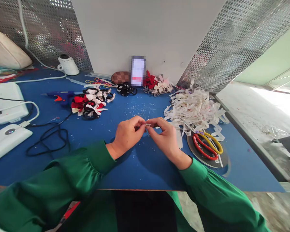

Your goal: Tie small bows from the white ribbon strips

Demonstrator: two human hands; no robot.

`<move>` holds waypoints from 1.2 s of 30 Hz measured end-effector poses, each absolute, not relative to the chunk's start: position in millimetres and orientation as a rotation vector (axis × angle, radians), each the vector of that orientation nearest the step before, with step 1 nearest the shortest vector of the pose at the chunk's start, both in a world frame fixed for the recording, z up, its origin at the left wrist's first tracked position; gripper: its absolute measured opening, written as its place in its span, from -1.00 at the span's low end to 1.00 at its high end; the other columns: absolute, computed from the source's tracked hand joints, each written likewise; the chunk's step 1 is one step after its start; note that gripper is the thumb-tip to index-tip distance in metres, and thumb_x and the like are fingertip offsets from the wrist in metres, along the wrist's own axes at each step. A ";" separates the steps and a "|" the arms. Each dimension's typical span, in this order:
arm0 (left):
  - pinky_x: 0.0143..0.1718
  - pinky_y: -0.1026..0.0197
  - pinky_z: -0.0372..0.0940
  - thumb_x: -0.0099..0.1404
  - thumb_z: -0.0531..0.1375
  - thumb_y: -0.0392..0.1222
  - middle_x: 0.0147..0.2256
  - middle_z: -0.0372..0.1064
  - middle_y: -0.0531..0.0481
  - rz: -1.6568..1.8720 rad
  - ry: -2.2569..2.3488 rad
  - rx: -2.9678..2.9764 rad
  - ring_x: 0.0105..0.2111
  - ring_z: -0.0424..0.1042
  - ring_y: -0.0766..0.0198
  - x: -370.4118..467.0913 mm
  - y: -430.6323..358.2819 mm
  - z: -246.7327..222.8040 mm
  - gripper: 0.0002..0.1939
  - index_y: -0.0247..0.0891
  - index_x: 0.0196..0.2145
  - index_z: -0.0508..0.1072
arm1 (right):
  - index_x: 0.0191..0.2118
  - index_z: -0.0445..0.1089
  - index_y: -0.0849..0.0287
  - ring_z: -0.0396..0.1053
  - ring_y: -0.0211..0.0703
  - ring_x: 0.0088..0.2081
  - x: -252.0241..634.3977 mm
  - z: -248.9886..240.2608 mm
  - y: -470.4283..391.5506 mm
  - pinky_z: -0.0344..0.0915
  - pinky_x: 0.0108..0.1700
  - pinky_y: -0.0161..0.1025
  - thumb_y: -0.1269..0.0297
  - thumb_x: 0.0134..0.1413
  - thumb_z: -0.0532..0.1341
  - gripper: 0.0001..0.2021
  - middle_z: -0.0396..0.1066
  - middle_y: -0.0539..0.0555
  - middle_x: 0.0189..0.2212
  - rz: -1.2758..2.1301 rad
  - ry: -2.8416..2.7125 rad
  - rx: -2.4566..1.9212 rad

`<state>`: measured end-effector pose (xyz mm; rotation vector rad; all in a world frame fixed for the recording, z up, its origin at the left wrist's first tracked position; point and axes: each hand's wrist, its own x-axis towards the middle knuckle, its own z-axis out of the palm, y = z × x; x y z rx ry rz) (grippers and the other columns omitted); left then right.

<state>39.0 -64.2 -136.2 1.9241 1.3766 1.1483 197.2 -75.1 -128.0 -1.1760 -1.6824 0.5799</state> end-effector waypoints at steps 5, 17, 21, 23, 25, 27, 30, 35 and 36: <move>-0.43 0.28 0.38 0.30 0.17 -0.24 -0.38 0.59 0.05 1.140 1.194 1.767 -0.55 0.50 0.34 38.0 -62.3 -137.3 -0.91 -0.22 -0.24 0.46 | -0.27 0.50 0.11 0.46 -0.19 -0.35 198.9 -124.1 -75.1 0.38 -0.25 -0.24 0.41 0.07 0.27 -0.90 0.49 0.02 -0.37 0.545 -1.708 -1.182; -0.36 0.28 0.38 0.28 0.18 -0.26 -0.36 0.59 0.03 1.107 1.261 1.860 -0.40 0.57 0.27 40.7 -66.2 -131.8 -0.91 -0.20 -0.25 0.46 | -0.28 0.40 0.10 0.45 -0.18 -0.35 201.1 -129.6 -73.4 0.35 -0.26 -0.25 0.44 0.06 0.20 -0.88 0.48 0.00 -0.38 0.484 -1.764 -1.245; -0.35 0.27 0.38 0.26 0.18 -0.28 -0.37 0.58 0.03 1.111 1.278 1.859 -0.39 0.57 0.26 40.7 -66.6 -129.7 -0.92 -0.19 -0.27 0.46 | -0.25 0.38 0.09 0.47 -0.18 -0.36 200.6 -130.4 -74.4 0.36 -0.29 -0.26 0.40 0.06 0.22 -0.88 0.49 -0.01 -0.39 0.520 -1.709 -1.271; -0.35 0.27 0.38 0.26 0.17 -0.29 -0.37 0.58 0.03 1.116 1.270 1.847 -0.40 0.56 0.27 40.3 -66.6 -129.9 -0.91 -0.19 -0.27 0.45 | -0.29 0.42 0.09 0.48 -0.18 -0.36 201.3 -130.7 -74.7 0.36 -0.28 -0.26 0.40 0.09 0.21 -0.92 0.51 -0.01 -0.41 0.499 -1.718 -1.268; -0.34 0.26 0.39 0.26 0.17 -0.29 -0.37 0.58 0.03 1.119 1.255 1.832 -0.41 0.56 0.28 40.0 -66.6 -130.5 -0.90 -0.20 -0.26 0.46 | -0.32 0.47 0.09 0.48 -0.18 -0.35 202.1 -131.1 -74.8 0.35 -0.28 -0.26 0.42 0.12 0.20 -0.88 0.53 0.01 -0.40 0.473 -1.738 -1.255; -0.35 0.26 0.40 0.27 0.17 -0.27 -0.39 0.58 0.04 1.122 1.246 1.789 -0.43 0.55 0.28 39.8 -66.3 -131.1 -0.91 -0.20 -0.26 0.46 | -0.30 0.51 0.09 0.48 -0.19 -0.34 202.5 -131.3 -74.7 0.34 -0.27 -0.26 0.42 0.14 0.19 -0.86 0.54 0.03 -0.36 0.473 -1.735 -1.241; -0.42 0.26 0.38 0.26 0.21 -0.21 -0.45 0.55 0.06 1.103 1.212 1.631 -0.53 0.49 0.31 40.2 -64.6 -131.0 -0.93 -0.21 -0.27 0.45 | -0.29 0.50 0.11 0.46 -0.20 -0.34 201.3 -131.4 -74.2 0.34 -0.26 -0.26 0.41 0.13 0.21 -0.88 0.54 0.02 -0.34 0.555 -1.673 -1.219; -0.46 0.27 0.34 0.23 0.26 -0.17 -0.50 0.50 0.04 1.076 1.066 1.276 -0.58 0.42 0.36 42.8 -60.1 -127.8 -0.88 -0.26 -0.33 0.42 | -0.31 0.42 0.12 0.42 -0.23 -0.37 199.3 -131.9 -72.1 0.33 -0.26 -0.26 0.36 0.09 0.24 -0.97 0.49 -0.02 -0.40 0.758 -1.477 -1.211; -0.46 0.28 0.34 0.22 0.26 -0.17 -0.50 0.50 0.04 1.076 1.051 1.210 -0.58 0.41 0.37 43.4 -59.5 -127.1 -0.87 -0.27 -0.33 0.42 | -0.31 0.41 0.12 0.42 -0.23 -0.37 199.3 -132.4 -71.8 0.33 -0.27 -0.26 0.34 0.09 0.24 -0.98 0.47 -0.02 -0.41 0.783 -1.455 -1.213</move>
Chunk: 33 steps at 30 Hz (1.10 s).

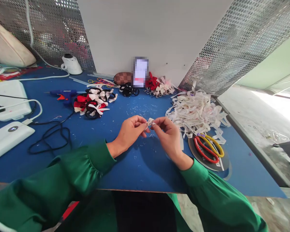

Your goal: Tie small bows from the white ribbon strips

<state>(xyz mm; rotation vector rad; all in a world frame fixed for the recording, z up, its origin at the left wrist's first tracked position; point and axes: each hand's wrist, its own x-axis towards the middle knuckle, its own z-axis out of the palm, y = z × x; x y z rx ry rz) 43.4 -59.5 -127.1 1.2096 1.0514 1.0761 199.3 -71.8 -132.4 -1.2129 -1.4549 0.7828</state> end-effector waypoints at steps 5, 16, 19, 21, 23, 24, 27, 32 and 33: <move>-0.45 0.28 0.32 0.19 0.29 -0.19 -0.50 0.50 0.02 1.081 1.004 1.095 -0.57 0.41 0.39 45.0 -59.3 -126.6 -0.86 -0.29 -0.34 0.42 | -0.32 0.33 0.10 0.43 -0.22 -0.39 198.9 -134.9 -71.9 0.35 -0.27 -0.23 0.29 0.13 0.25 -0.93 0.44 -0.03 -0.44 0.847 -1.449 -1.172; -0.49 0.28 0.30 0.14 0.32 -0.18 -0.56 0.46 0.05 1.107 1.095 1.058 -0.60 0.38 0.38 44.0 -59.7 -127.0 -0.82 -0.27 -0.42 0.39 | -0.25 0.47 0.09 0.42 -0.20 -0.33 203.9 -128.3 -73.6 0.33 -0.24 -0.24 0.38 0.20 0.15 -0.86 0.48 0.03 -0.34 0.490 -1.763 -1.199; -0.49 0.27 0.31 0.13 0.32 -0.20 -0.56 0.47 0.06 1.108 1.105 1.043 -0.60 0.38 0.37 43.4 -59.4 -127.1 -0.83 -0.26 -0.42 0.39 | -0.28 0.45 0.10 0.39 -0.19 -0.34 204.1 -129.2 -74.5 0.31 -0.28 -0.25 0.37 0.19 0.16 -0.89 0.47 0.03 -0.36 0.439 -1.809 -1.206; -0.49 0.27 0.31 0.14 0.32 -0.20 -0.56 0.47 0.05 1.101 1.118 1.067 -0.60 0.39 0.37 43.3 -59.9 -127.1 -0.84 -0.26 -0.42 0.39 | -0.28 0.43 0.10 0.38 -0.20 -0.37 203.6 -129.5 -74.8 0.29 -0.31 -0.26 0.37 0.17 0.16 -0.90 0.48 0.01 -0.38 0.487 -1.787 -1.234; -0.50 0.27 0.30 0.14 0.32 -0.20 -0.56 0.46 0.06 1.109 1.138 1.096 -0.61 0.39 0.37 43.6 -60.6 -126.9 -0.84 -0.26 -0.42 0.39 | -0.25 0.45 0.10 0.37 -0.22 -0.41 203.2 -128.7 -75.0 0.27 -0.35 -0.27 0.37 0.17 0.15 -0.88 0.49 0.00 -0.39 0.558 -1.760 -1.263; -0.50 0.27 0.31 0.14 0.32 -0.20 -0.57 0.46 0.06 1.118 1.146 1.108 -0.61 0.39 0.37 43.8 -60.8 -126.6 -0.84 -0.26 -0.41 0.39 | -0.22 0.47 0.10 0.37 -0.23 -0.41 203.1 -127.9 -75.0 0.27 -0.35 -0.27 0.37 0.18 0.15 -0.85 0.50 0.00 -0.37 0.594 -1.749 -1.264; -0.50 0.27 0.32 0.14 0.31 -0.21 -0.57 0.46 0.07 1.155 1.156 1.110 -0.60 0.39 0.36 44.1 -60.7 -126.3 -0.85 -0.26 -0.42 0.38 | -0.18 0.52 0.09 0.43 -0.20 -0.37 203.2 -125.9 -74.9 0.32 -0.30 -0.25 0.34 0.20 0.17 -0.83 0.56 0.02 -0.31 0.685 -1.728 -1.227; -0.50 0.28 0.32 0.13 0.30 -0.22 -0.57 0.47 0.07 1.209 1.158 1.069 -0.61 0.40 0.37 43.8 -58.8 -127.9 -0.85 -0.25 -0.43 0.37 | -0.22 0.53 0.07 0.49 -0.15 -0.34 204.1 -129.5 -74.1 0.35 -0.28 -0.23 0.32 0.14 0.29 -0.90 0.59 0.02 -0.31 0.554 -1.753 -1.289; -0.50 0.28 0.32 0.13 0.30 -0.22 -0.57 0.47 0.07 1.214 1.151 1.070 -0.61 0.40 0.36 43.9 -58.8 -128.1 -0.85 -0.25 -0.43 0.37 | -0.21 0.53 0.07 0.49 -0.14 -0.34 204.5 -130.8 -74.1 0.34 -0.28 -0.23 0.32 0.16 0.29 -0.91 0.59 0.03 -0.32 0.482 -1.778 -1.304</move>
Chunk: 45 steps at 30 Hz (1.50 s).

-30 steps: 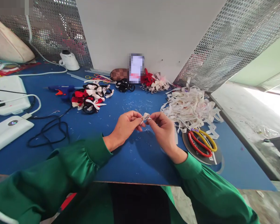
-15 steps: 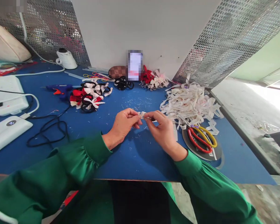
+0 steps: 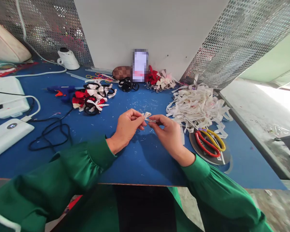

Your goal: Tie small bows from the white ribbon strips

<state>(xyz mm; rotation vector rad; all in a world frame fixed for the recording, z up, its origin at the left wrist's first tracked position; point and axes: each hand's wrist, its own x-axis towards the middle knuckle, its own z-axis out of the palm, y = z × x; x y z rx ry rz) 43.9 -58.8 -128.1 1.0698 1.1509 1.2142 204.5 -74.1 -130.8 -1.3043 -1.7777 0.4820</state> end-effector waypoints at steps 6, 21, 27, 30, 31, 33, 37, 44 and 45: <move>-0.49 0.29 0.32 0.14 0.31 -0.21 -0.57 0.47 0.07 1.221 1.146 1.072 -0.60 0.41 0.37 45.9 -61.4 -126.7 -0.83 -0.25 -0.42 0.37 | -0.26 0.47 0.09 0.46 -0.10 -0.33 207.4 -131.0 -76.1 0.25 -0.29 -0.21 0.20 0.30 0.19 -0.85 0.55 0.09 -0.33 0.101 -1.978 -1.343; -0.53 0.29 0.33 0.16 0.30 -0.19 -0.54 0.49 0.04 1.163 1.242 1.221 -0.61 0.41 0.35 42.8 -60.5 -127.5 -0.85 -0.26 -0.41 0.39 | -0.20 0.45 0.12 0.53 -0.17 -0.32 204.8 -125.3 -78.6 0.34 -0.29 -0.27 0.37 0.24 0.18 -0.90 0.58 0.02 -0.34 0.400 -1.880 -1.312; -0.54 0.30 0.31 0.18 0.23 -0.22 -0.54 0.49 0.06 1.085 1.314 1.434 -0.61 0.43 0.34 42.1 -62.1 -133.3 -0.95 -0.24 -0.40 0.43 | -0.28 0.45 0.11 0.47 -0.16 -0.29 204.8 -125.1 -79.4 0.32 -0.26 -0.23 0.34 0.29 0.18 -0.88 0.52 0.06 -0.31 0.178 -1.962 -1.171; -0.54 0.30 0.30 0.15 0.20 -0.28 -0.55 0.49 0.09 1.048 1.323 1.499 -0.61 0.44 0.34 41.1 -62.0 -136.0 -0.98 -0.22 -0.40 0.44 | -0.27 0.45 0.13 0.45 -0.09 -0.18 207.7 -123.4 -77.0 0.29 -0.17 -0.16 0.40 0.33 0.12 -0.82 0.53 0.14 -0.12 -0.112 -2.154 -1.041; -0.53 0.30 0.29 0.14 0.20 -0.29 -0.55 0.49 0.10 1.035 1.328 1.534 -0.60 0.44 0.34 40.5 -61.8 -136.3 -0.97 -0.22 -0.41 0.44 | -0.25 0.45 0.13 0.45 -0.09 -0.15 209.0 -123.4 -75.5 0.27 -0.14 -0.14 0.43 0.34 0.10 -0.81 0.52 0.14 -0.06 -0.188 -2.228 -0.991; -0.52 0.30 0.27 0.13 0.20 -0.31 -0.55 0.48 0.10 1.017 1.347 1.637 -0.58 0.43 0.34 39.3 -61.4 -135.7 -0.96 -0.22 -0.44 0.44 | -0.21 0.43 0.14 0.44 -0.09 -0.13 211.7 -124.0 -72.1 0.25 -0.12 -0.13 0.45 0.35 0.06 -0.80 0.51 0.12 -0.01 -0.253 -2.368 -0.915; -0.47 0.29 0.23 0.16 0.20 -0.29 -0.50 0.51 0.08 0.991 1.382 1.879 -0.50 0.44 0.32 38.3 -62.1 -132.0 -0.94 -0.21 -0.44 0.47 | -0.23 0.43 0.15 0.40 -0.11 -0.24 213.6 -126.6 -68.2 0.24 -0.20 -0.15 0.44 0.37 0.02 -0.76 0.51 0.13 -0.20 -0.226 -2.400 -0.974; -0.38 0.26 0.26 0.19 0.20 -0.28 -0.44 0.54 0.09 0.998 1.454 2.072 -0.43 0.49 0.28 40.1 -66.9 -129.3 -0.91 -0.18 -0.32 0.50 | -0.29 0.45 0.14 0.39 -0.19 -0.35 205.1 -125.9 -74.5 0.28 -0.30 -0.25 0.37 0.27 0.18 -0.88 0.46 0.04 -0.38 0.416 -1.904 -1.165; -0.37 0.25 0.27 0.20 0.21 -0.27 -0.43 0.55 0.09 1.013 1.461 2.091 -0.42 0.50 0.28 40.1 -67.3 -129.7 -0.91 -0.17 -0.32 0.49 | -0.32 0.45 0.13 0.39 -0.21 -0.37 203.6 -125.9 -74.9 0.28 -0.31 -0.26 0.35 0.23 0.21 -0.90 0.46 0.01 -0.41 0.542 -1.792 -1.200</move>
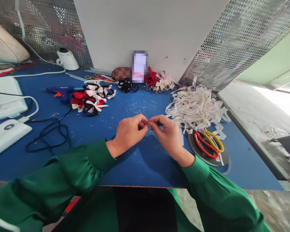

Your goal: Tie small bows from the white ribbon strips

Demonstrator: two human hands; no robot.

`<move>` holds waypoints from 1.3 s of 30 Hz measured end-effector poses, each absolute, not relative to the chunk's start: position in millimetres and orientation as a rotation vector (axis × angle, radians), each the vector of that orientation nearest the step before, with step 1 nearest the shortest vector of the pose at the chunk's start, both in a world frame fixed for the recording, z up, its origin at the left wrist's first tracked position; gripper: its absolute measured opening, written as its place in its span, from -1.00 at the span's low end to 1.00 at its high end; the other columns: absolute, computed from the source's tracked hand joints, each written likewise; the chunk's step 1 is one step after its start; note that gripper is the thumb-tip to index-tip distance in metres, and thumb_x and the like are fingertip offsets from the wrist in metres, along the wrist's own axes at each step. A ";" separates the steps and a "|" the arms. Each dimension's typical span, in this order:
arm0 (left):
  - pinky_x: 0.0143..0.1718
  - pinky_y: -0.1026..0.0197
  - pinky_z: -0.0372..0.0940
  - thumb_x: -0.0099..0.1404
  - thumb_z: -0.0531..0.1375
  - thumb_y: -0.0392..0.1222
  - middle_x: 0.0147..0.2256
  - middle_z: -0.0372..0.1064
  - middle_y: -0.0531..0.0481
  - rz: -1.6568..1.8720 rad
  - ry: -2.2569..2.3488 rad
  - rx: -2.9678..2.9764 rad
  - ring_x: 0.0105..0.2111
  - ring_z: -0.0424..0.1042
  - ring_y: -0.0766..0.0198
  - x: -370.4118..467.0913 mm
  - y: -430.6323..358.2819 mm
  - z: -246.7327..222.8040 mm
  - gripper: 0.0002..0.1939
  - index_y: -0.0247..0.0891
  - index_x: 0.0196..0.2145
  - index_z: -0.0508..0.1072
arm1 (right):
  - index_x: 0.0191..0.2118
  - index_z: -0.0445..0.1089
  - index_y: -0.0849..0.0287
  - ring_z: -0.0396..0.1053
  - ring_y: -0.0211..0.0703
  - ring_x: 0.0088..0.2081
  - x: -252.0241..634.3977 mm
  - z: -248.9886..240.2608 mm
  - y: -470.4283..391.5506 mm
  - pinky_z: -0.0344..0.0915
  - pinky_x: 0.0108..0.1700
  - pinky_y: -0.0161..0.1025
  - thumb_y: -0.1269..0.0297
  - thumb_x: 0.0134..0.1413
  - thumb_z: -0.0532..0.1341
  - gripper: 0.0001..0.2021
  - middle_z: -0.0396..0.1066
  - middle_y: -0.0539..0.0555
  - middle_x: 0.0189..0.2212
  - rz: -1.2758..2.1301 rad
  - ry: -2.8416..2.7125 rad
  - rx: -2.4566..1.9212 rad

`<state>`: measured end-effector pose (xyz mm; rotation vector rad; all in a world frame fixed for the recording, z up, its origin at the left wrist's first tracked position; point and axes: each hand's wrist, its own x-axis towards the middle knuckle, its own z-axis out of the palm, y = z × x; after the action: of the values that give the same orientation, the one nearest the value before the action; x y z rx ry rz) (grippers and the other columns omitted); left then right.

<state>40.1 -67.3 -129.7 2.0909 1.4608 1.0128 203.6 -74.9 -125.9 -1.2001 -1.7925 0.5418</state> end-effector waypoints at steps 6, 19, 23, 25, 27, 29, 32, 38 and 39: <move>-0.41 0.26 0.27 0.22 0.21 -0.30 -0.45 0.55 0.09 1.156 1.455 2.302 -0.45 0.53 0.28 40.1 -67.6 -136.4 -0.93 -0.18 -0.32 0.48 | -0.36 0.39 0.14 0.39 -0.25 -0.48 197.7 -128.6 -70.2 0.30 -0.40 -0.28 0.25 0.02 0.36 -0.86 0.41 -0.07 -0.50 1.094 -1.284 -1.184; -0.42 0.29 0.30 0.24 0.24 -0.27 -0.45 0.57 0.09 1.253 1.413 2.220 -0.47 0.55 0.30 40.5 -68.2 -139.1 -0.96 -0.20 -0.39 0.46 | -0.35 0.36 0.12 0.39 -0.26 -0.48 197.9 -127.4 -76.5 0.26 -0.41 -0.29 0.25 0.13 0.29 -0.89 0.41 -0.07 -0.49 0.760 -1.498 -1.318; -0.41 0.28 0.31 0.25 0.24 -0.26 -0.45 0.57 0.09 1.197 1.423 2.185 -0.45 0.54 0.29 40.5 -69.7 -137.8 -0.98 -0.19 -0.37 0.47 | -0.38 0.41 0.12 0.38 -0.24 -0.47 200.3 -128.1 -74.7 0.26 -0.40 -0.28 0.29 0.17 0.26 -0.90 0.42 -0.05 -0.51 0.726 -1.594 -1.306; -0.40 0.28 0.31 0.25 0.23 -0.25 -0.44 0.58 0.08 1.179 1.423 2.156 -0.44 0.54 0.29 40.5 -69.9 -137.4 -0.97 -0.19 -0.37 0.47 | -0.36 0.44 0.12 0.39 -0.21 -0.44 201.4 -128.5 -74.4 0.28 -0.36 -0.26 0.30 0.18 0.24 -0.90 0.44 -0.02 -0.49 0.674 -1.656 -1.287; -0.38 0.27 0.33 0.25 0.23 -0.24 -0.43 0.58 0.07 1.175 1.430 2.111 -0.42 0.55 0.28 40.4 -69.4 -136.9 -0.97 -0.18 -0.37 0.47 | -0.33 0.47 0.12 0.41 -0.19 -0.39 201.7 -128.7 -75.0 0.30 -0.32 -0.24 0.32 0.21 0.21 -0.89 0.47 0.02 -0.44 0.610 -1.718 -1.255; -0.36 0.27 0.35 0.24 0.24 -0.24 -0.42 0.58 0.06 1.180 1.442 2.055 -0.40 0.56 0.27 40.3 -68.5 -136.1 -0.98 -0.19 -0.36 0.48 | -0.29 0.49 0.12 0.42 -0.18 -0.35 201.0 -128.8 -76.2 0.32 -0.28 -0.23 0.36 0.20 0.19 -0.89 0.48 0.04 -0.39 0.557 -1.761 -1.216; -0.35 0.26 0.36 0.22 0.26 -0.25 -0.41 0.59 0.05 1.176 1.451 1.974 -0.38 0.57 0.25 40.1 -66.9 -134.5 -0.99 -0.21 -0.35 0.50 | -0.25 0.49 0.14 0.42 -0.18 -0.34 199.2 -128.9 -77.6 0.34 -0.27 -0.24 0.43 0.12 0.20 -0.87 0.48 0.04 -0.38 0.531 -1.781 -1.186; -0.31 0.24 0.39 0.31 0.20 -0.26 -0.34 0.61 0.01 1.126 1.331 1.898 -0.33 0.58 0.24 40.0 -66.3 -132.1 -0.92 -0.22 -0.28 0.51 | -0.29 0.48 0.17 0.43 -0.19 -0.37 198.0 -131.0 -76.4 0.35 -0.28 -0.24 0.45 0.04 0.23 -0.89 0.49 0.04 -0.38 0.554 -1.743 -1.239; -0.31 0.24 0.39 0.31 0.19 -0.26 -0.34 0.61 0.00 1.119 1.321 1.902 -0.33 0.59 0.23 40.1 -66.5 -131.9 -0.91 -0.22 -0.27 0.51 | -0.30 0.47 0.16 0.43 -0.19 -0.37 198.1 -131.6 -76.1 0.35 -0.29 -0.24 0.44 0.05 0.23 -0.90 0.49 0.04 -0.39 0.558 -1.736 -1.247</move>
<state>40.1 -66.5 -131.9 1.9021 1.3208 1.1185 198.1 -76.1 -131.6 -1.2469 -1.7364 0.5578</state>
